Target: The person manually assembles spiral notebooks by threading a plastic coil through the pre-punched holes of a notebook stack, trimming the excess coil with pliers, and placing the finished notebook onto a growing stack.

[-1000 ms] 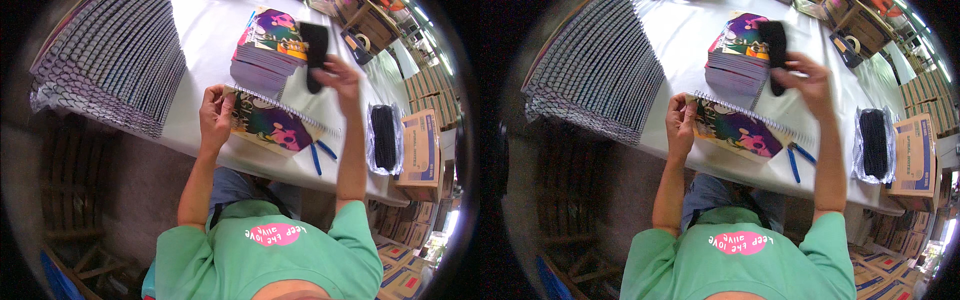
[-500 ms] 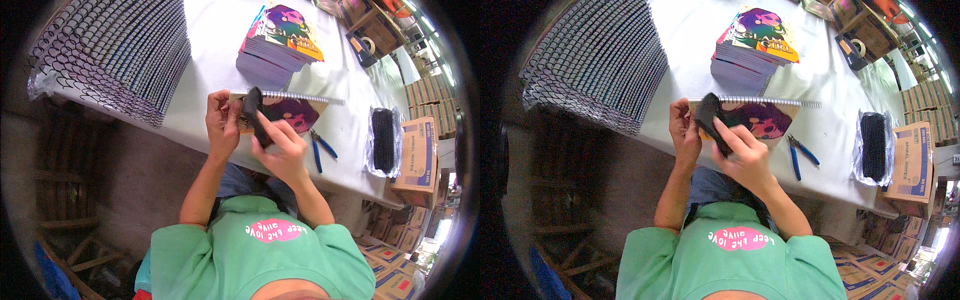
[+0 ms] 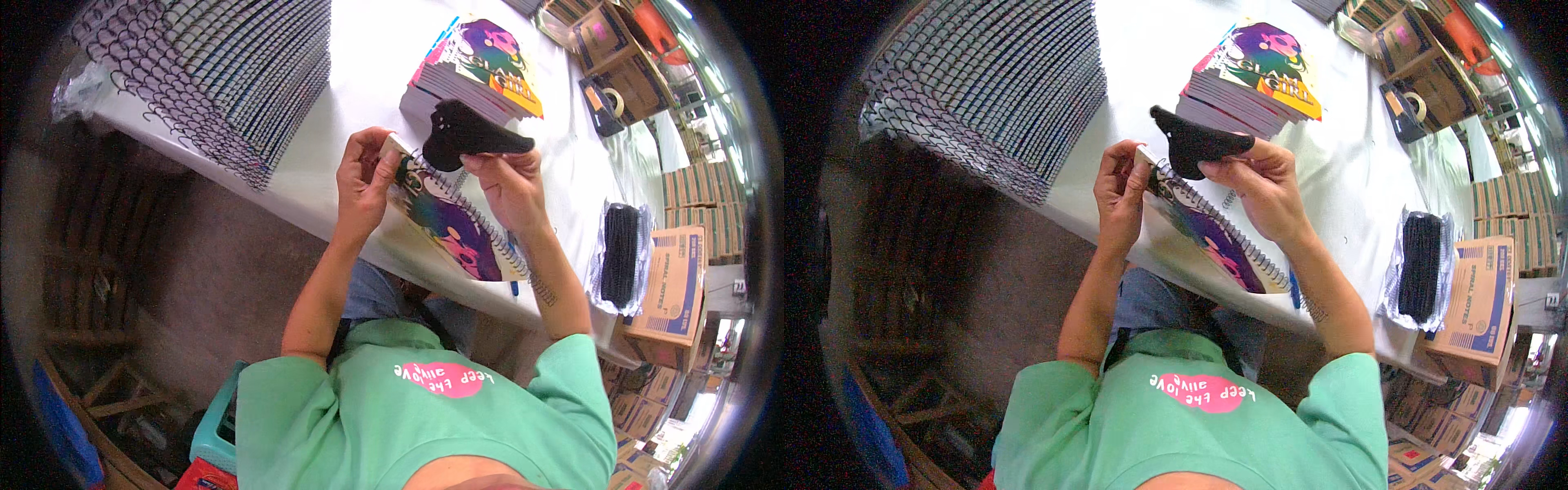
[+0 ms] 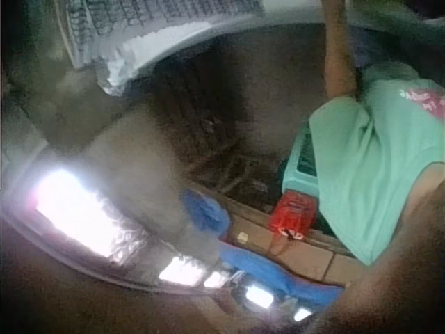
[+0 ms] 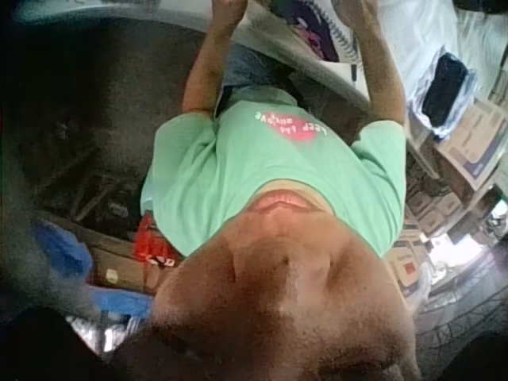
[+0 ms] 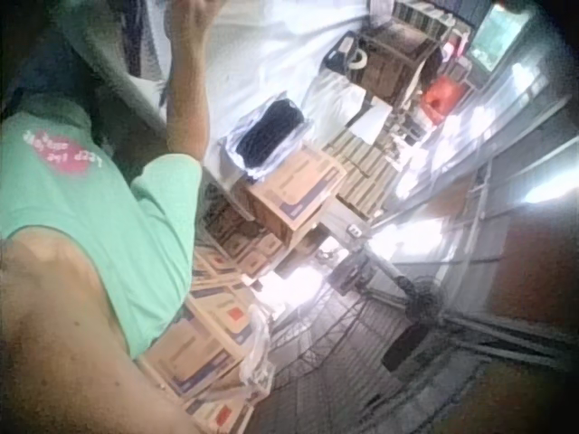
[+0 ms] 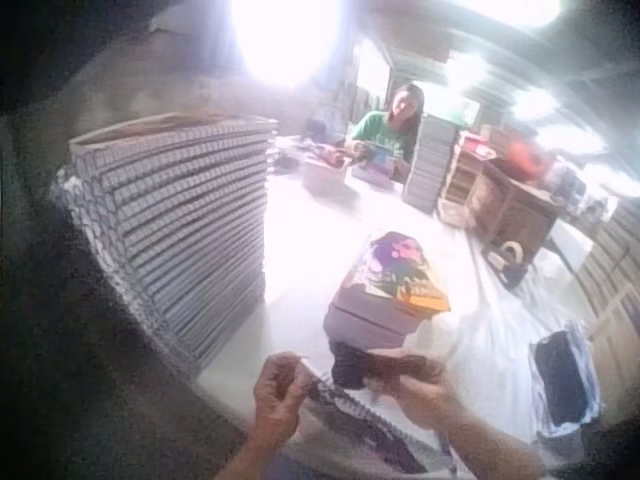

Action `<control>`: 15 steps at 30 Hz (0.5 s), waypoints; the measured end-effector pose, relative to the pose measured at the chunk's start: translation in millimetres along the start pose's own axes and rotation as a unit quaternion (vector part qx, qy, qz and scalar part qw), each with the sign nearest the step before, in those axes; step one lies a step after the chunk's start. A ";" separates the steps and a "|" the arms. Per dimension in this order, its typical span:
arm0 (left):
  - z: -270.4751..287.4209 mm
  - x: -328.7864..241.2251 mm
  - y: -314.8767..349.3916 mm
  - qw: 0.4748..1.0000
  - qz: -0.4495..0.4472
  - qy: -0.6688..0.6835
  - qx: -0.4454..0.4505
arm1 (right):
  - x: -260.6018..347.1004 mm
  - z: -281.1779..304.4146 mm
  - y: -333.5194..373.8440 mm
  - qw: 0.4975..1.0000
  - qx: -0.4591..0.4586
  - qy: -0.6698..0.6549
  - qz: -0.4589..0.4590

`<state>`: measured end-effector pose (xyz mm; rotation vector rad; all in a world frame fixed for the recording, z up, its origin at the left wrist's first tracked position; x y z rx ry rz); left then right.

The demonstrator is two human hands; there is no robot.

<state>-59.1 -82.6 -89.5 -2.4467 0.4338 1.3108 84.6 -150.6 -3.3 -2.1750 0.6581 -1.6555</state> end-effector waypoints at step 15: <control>-1.9 10.3 -6.1 0.998 0.032 0.031 0.050 | -23.8 9.3 1.0 0.967 0.060 0.222 -0.109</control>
Point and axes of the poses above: each hand's wrist, its own y-axis away from the middle knuckle, its own z-axis out of the back of the hand, x = y × z, the point moved 4 cm from there along -y, towards the middle knuckle, and after that the axes turned 15 degrees about z, right-handed, at the moved point
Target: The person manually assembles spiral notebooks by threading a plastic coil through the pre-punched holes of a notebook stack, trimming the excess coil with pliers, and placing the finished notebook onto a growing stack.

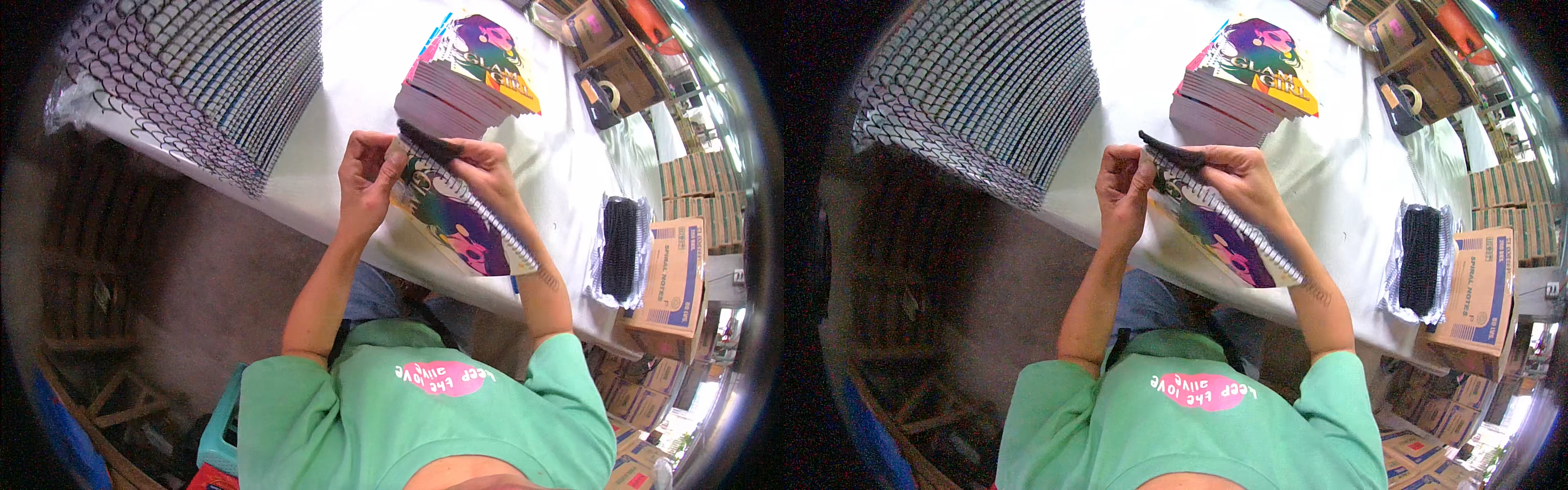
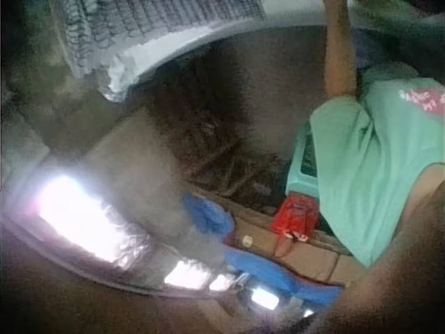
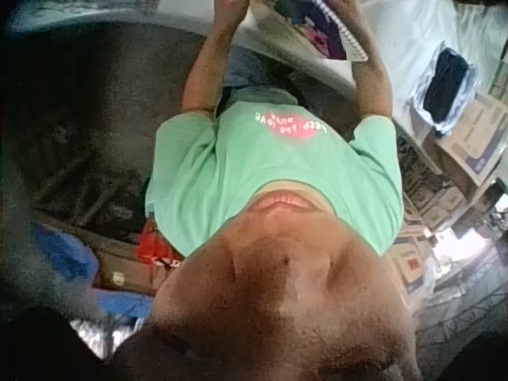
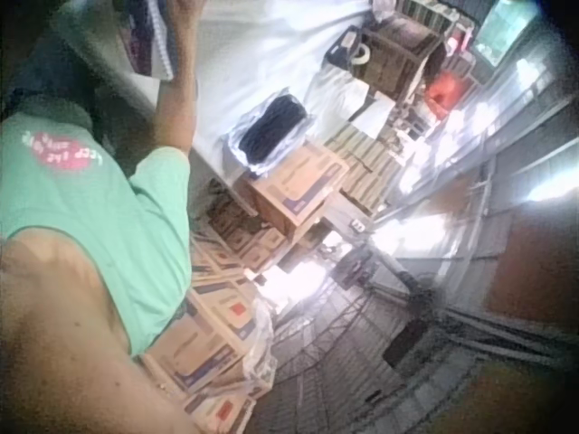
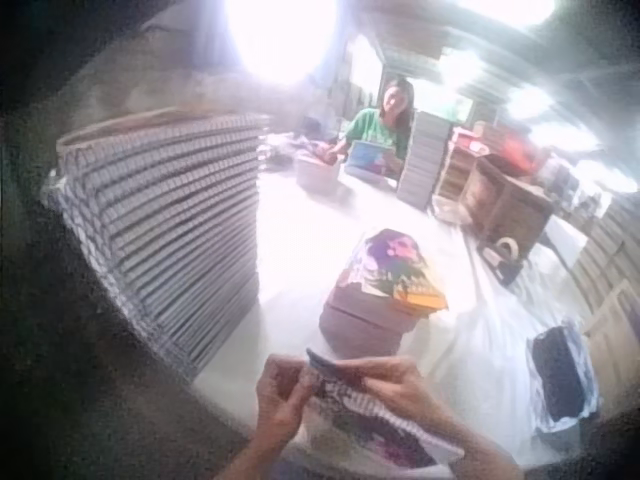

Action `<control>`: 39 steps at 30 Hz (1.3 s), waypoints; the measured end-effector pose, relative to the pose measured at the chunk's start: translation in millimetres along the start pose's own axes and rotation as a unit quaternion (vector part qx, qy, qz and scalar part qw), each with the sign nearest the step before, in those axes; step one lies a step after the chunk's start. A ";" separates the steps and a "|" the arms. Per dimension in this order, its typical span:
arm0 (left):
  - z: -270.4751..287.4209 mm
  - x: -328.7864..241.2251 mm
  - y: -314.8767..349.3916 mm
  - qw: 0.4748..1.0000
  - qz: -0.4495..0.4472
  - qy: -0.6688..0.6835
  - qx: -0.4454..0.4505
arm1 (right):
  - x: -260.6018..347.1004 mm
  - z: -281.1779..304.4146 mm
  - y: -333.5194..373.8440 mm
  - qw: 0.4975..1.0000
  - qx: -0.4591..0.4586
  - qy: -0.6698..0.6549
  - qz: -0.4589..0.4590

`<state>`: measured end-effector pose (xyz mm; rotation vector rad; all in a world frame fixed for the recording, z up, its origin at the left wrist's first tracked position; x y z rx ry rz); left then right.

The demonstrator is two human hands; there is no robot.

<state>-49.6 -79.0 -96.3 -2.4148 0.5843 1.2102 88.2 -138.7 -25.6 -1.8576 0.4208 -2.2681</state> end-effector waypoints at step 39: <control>-64.3 -57.0 56.2 0.895 -0.281 -0.315 -0.146 | 115.1 -21.3 122.6 0.902 -0.096 0.412 0.087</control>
Point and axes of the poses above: each hand's wrist, its own y-axis away from the middle knuckle, its own z-axis out of the back of the hand, x = y × z, the point moved 4 cm from there along -y, towards the middle knuckle, and after that the axes turned 15 degrees about z, right-handed, at the moved point
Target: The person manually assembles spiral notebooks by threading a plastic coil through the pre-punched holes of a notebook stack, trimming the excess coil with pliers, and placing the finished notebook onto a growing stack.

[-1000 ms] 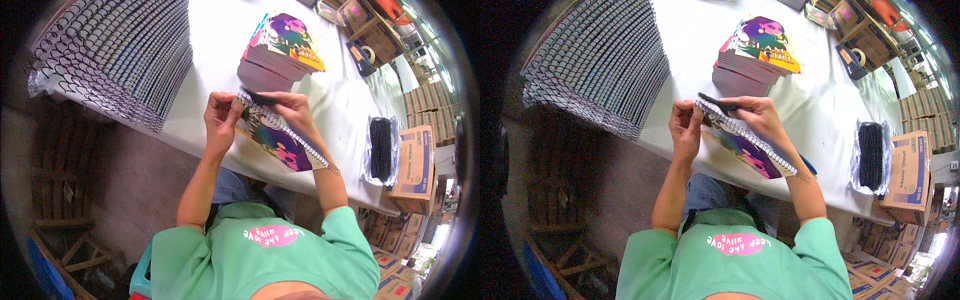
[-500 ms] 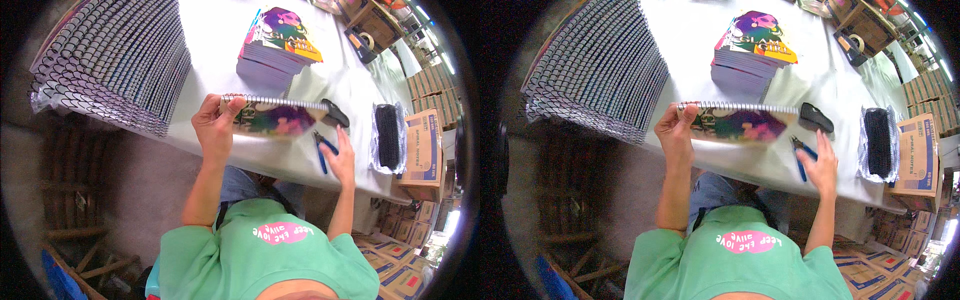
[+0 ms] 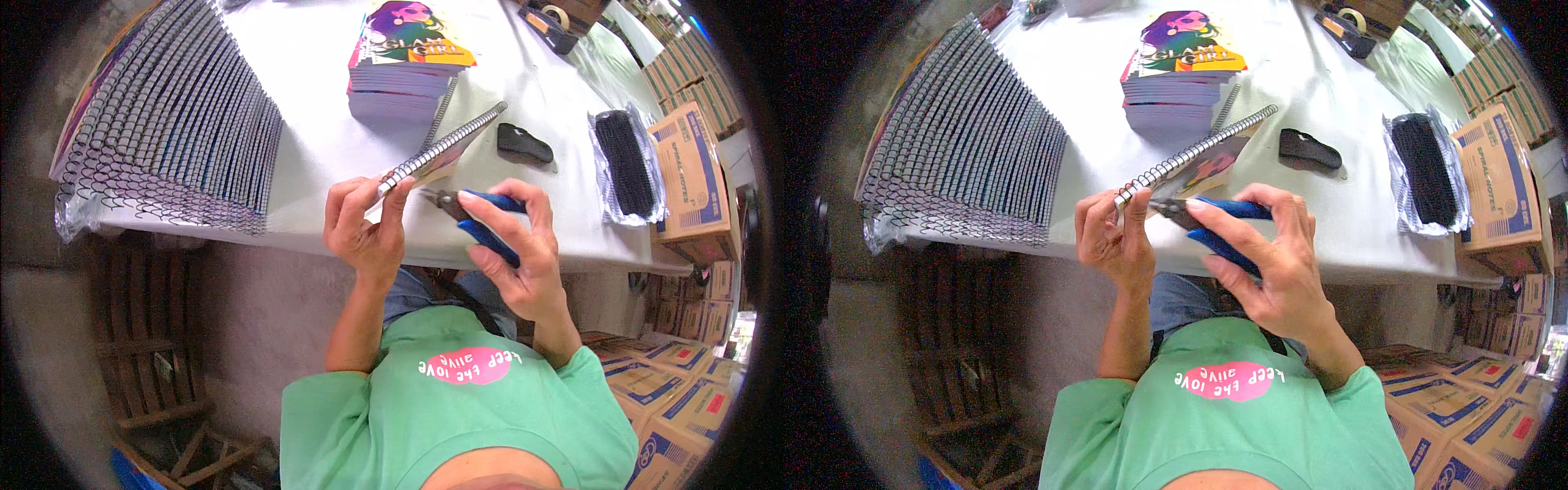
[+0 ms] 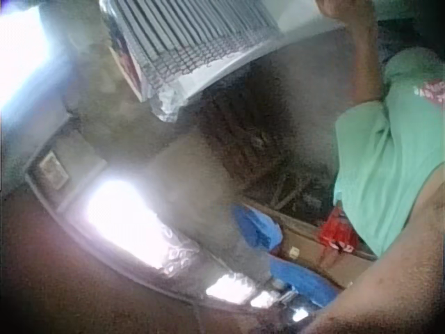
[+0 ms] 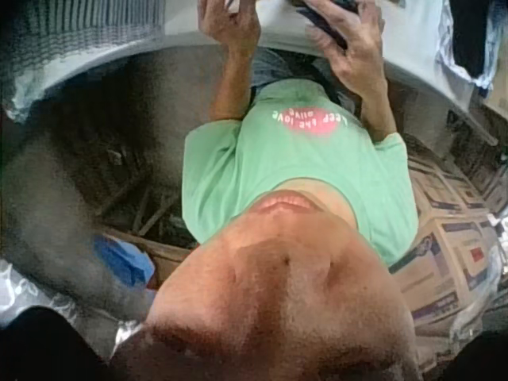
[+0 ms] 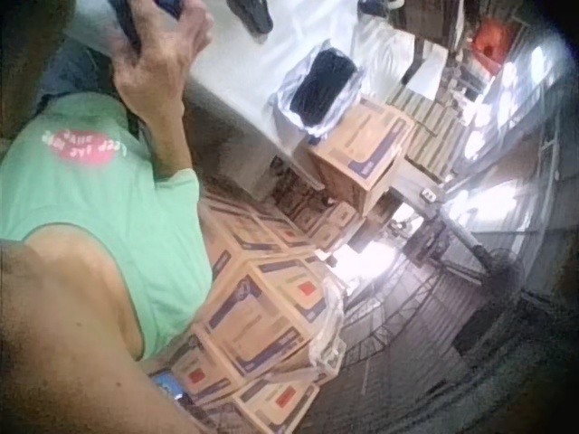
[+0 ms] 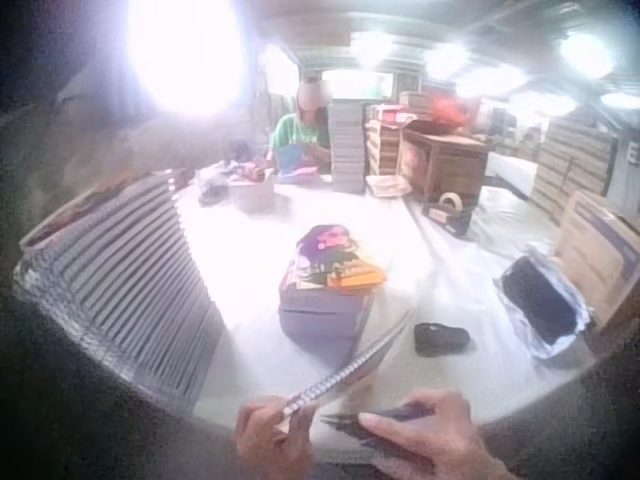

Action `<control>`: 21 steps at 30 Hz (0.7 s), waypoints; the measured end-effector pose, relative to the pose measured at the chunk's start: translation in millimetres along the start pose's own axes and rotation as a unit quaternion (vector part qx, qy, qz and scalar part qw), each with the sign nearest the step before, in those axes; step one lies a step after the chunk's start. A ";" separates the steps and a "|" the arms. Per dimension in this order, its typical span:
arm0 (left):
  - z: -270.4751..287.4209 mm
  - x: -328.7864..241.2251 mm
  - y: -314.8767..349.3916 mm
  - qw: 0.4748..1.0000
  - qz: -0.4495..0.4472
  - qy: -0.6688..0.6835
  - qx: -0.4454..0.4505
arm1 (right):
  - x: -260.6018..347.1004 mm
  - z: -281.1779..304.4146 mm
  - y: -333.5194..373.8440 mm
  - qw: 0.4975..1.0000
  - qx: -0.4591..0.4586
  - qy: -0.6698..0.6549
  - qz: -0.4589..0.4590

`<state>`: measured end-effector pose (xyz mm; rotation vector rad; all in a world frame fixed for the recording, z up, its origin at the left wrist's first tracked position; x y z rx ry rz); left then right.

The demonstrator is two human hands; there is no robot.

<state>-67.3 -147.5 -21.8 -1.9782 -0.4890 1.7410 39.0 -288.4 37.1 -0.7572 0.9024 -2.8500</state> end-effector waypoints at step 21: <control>-7.1 -21.4 14.3 0.993 -0.080 -0.084 -0.013 | 5.2 -36.6 32.7 0.703 0.015 -0.649 -0.291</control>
Point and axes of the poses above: each hand's wrist, its own y-axis away from the middle knuckle, its own z-axis out of the back of the hand, x = y × z, the point moved 4 cm from there along -y, towards the middle knuckle, and after that the axes turned 15 degrees about z, right-handed, at the moved point
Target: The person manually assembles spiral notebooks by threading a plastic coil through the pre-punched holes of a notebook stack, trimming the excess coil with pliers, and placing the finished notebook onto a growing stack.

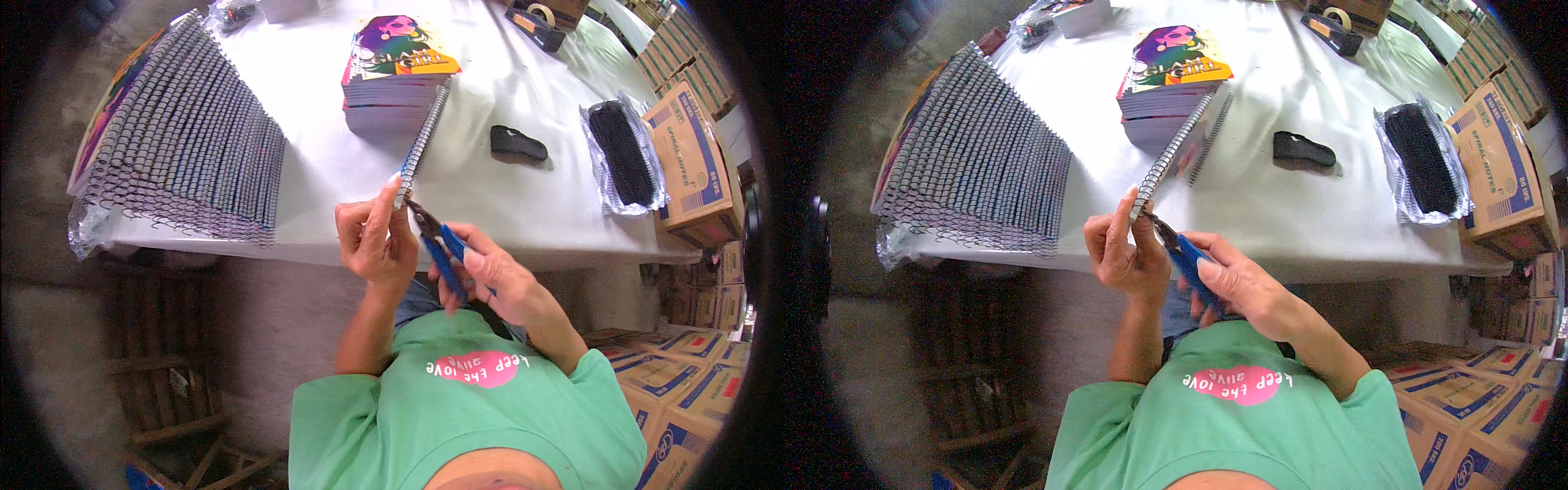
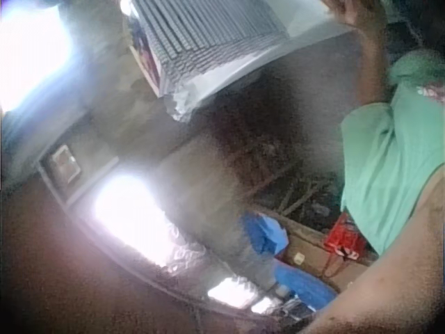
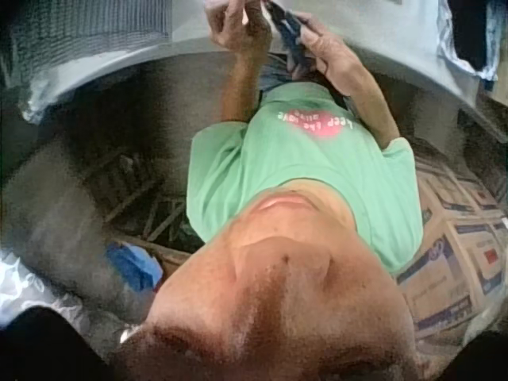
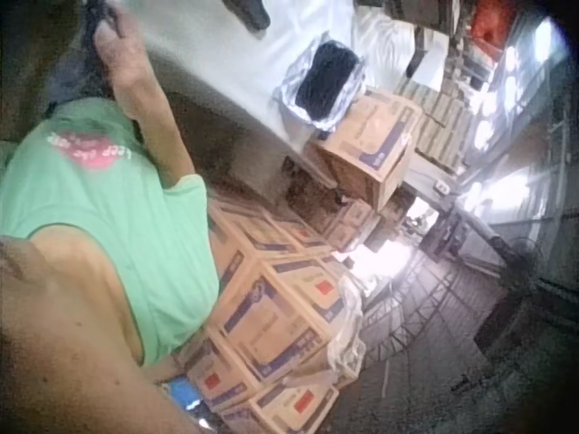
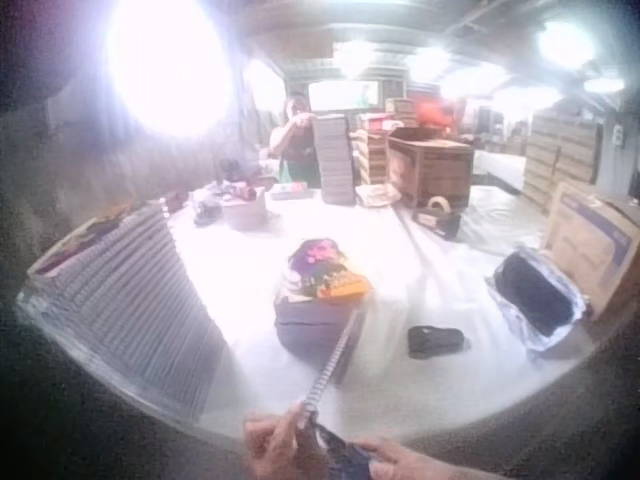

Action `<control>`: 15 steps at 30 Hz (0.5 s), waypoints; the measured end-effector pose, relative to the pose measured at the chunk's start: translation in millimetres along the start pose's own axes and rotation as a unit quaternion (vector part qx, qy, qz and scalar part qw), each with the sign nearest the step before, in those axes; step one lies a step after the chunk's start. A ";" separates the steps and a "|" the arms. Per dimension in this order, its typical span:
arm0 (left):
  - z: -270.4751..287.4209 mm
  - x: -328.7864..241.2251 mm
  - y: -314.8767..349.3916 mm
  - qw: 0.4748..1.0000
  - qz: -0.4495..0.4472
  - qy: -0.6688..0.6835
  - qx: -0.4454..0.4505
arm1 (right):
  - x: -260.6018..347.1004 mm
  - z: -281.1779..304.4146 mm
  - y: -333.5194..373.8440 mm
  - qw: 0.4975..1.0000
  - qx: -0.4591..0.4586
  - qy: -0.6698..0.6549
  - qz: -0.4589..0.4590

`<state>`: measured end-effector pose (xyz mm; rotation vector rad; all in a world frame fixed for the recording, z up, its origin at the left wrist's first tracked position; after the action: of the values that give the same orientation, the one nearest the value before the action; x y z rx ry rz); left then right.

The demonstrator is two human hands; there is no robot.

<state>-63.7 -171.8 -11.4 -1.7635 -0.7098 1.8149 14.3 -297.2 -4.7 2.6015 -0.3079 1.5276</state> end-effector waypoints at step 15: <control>34.5 22.4 -56.7 0.831 0.306 0.463 0.041 | 9.4 116.0 -34.6 0.826 -0.150 0.440 0.318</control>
<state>-98.8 -115.6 11.4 -2.6303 0.3619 0.9838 125.3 -287.2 -52.8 1.3523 -1.2368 2.4066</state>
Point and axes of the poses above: each hand's wrist, its own y-axis away from the middle knuckle, its own z-axis out of the back of the hand, x = y × z, the point moved 4 cm from there along -y, towards the middle knuckle, and after that the axes turned 15 degrees about z, right-handed, at the moved point
